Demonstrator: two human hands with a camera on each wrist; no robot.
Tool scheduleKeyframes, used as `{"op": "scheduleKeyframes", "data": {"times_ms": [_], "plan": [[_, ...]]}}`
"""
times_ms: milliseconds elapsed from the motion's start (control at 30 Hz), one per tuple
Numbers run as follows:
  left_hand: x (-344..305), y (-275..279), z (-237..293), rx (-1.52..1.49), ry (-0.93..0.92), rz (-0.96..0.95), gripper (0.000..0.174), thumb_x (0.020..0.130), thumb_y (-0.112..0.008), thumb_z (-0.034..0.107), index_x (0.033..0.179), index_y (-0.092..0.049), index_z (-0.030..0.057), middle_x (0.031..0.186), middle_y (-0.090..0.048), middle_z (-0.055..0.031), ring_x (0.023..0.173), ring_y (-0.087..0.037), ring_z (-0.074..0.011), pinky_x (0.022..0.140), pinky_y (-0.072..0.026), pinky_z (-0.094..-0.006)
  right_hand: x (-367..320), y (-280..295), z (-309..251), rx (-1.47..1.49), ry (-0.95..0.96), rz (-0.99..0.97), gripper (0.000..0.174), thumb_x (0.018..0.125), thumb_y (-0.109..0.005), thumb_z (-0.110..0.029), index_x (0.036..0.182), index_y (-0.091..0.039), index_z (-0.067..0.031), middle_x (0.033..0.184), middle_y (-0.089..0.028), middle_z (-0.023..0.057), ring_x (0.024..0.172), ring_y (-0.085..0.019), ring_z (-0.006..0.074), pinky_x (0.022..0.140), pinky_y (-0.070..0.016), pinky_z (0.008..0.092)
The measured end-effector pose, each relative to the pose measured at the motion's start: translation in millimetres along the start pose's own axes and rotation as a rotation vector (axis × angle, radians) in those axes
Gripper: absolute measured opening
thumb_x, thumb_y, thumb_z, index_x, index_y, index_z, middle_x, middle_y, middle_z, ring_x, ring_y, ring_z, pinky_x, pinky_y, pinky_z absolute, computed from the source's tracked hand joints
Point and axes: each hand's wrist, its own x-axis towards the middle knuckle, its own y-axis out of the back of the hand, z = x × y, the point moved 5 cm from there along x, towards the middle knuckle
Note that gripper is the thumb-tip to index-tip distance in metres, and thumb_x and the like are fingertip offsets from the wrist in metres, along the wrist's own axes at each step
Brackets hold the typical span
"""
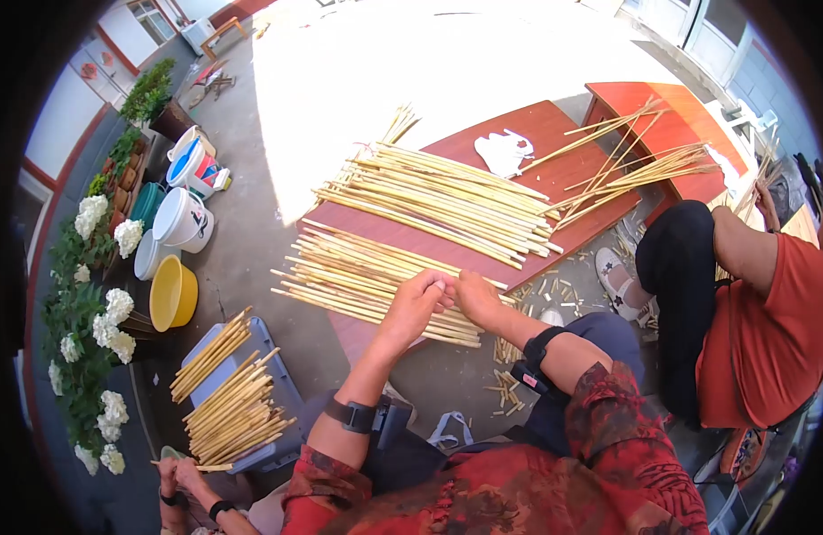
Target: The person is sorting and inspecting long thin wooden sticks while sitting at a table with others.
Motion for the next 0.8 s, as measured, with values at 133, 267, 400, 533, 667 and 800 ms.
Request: {"op": "scheduleKeyframes", "data": {"times_ms": [133,267,400,533,667,800], "plan": [[2,-10,0,0.058,-0.057,-0.129,0.02,0.087,-0.041,0.012,0.097,-0.052,-0.0008,0.079,-0.055,-0.007,0.07,-0.055,-0.0118,0.062,-0.0438,-0.0241,-2,17,-16,0.155,0.204,0.011,0.019,0.074,-0.05,-0.022,0.084,-0.056,-0.0072,0.088,-0.051,0.0162,0.087,-0.049,0.0333,0.07,-0.0405,0.0416],[4,-9,10,0.227,-0.07,-0.143,0.02,0.087,-0.041,0.012,0.098,-0.052,-0.0006,0.081,-0.056,-0.0086,0.069,-0.055,-0.0134,0.063,-0.0438,-0.0251,2,12,-12,-0.075,0.227,-0.001,0.02,0.073,-0.052,-0.025,0.083,-0.054,-0.0071,0.087,-0.05,0.0159,0.085,-0.047,0.0329,0.072,-0.0389,0.0408],[9,-5,1,0.144,-0.078,-0.06,0.021,0.088,-0.041,0.013,0.099,-0.052,-0.001,0.083,-0.057,-0.0082,0.07,-0.055,-0.0126,0.063,-0.0442,-0.0246,-2,19,2,0.005,0.059,-0.077,0.023,0.075,-0.05,-0.019,0.093,-0.052,-0.0054,0.088,-0.05,0.0164,0.088,-0.049,0.0325,0.073,-0.0399,0.0404],[9,0,17,0.093,-0.089,-0.024,0.022,0.089,-0.04,0.013,0.099,-0.052,-0.0019,0.084,-0.057,-0.009,0.072,-0.056,-0.0126,0.064,-0.0446,-0.024,8,33,14,-0.205,0.052,-0.106,0.025,0.078,-0.046,-0.012,0.1,-0.055,-0.0058,0.09,-0.052,0.0174,0.086,-0.052,0.0324,0.072,-0.043,0.0394],[8,3,15,0.082,-0.057,0.031,0.022,0.089,-0.039,0.013,0.099,-0.052,-0.0018,0.084,-0.057,-0.0087,0.072,-0.056,-0.0125,0.065,-0.0444,-0.0238,36,51,27,-0.191,0.0,-0.03,0.022,0.078,-0.044,-0.01,0.094,-0.057,-0.0042,0.092,-0.053,0.0181,0.088,-0.054,0.0329,0.074,-0.0438,0.0396],[9,3,13,0.069,-0.054,0.036,0.022,0.087,-0.042,0.014,0.097,-0.052,-0.0032,0.08,-0.057,-0.0118,0.07,-0.057,-0.0162,0.065,-0.0437,-0.0275,71,59,44,-0.242,-0.065,0.024,0.021,0.078,-0.044,-0.009,0.093,-0.058,-0.0055,0.094,-0.053,0.0162,0.09,-0.053,0.0316,0.076,-0.0432,0.0389]]}}
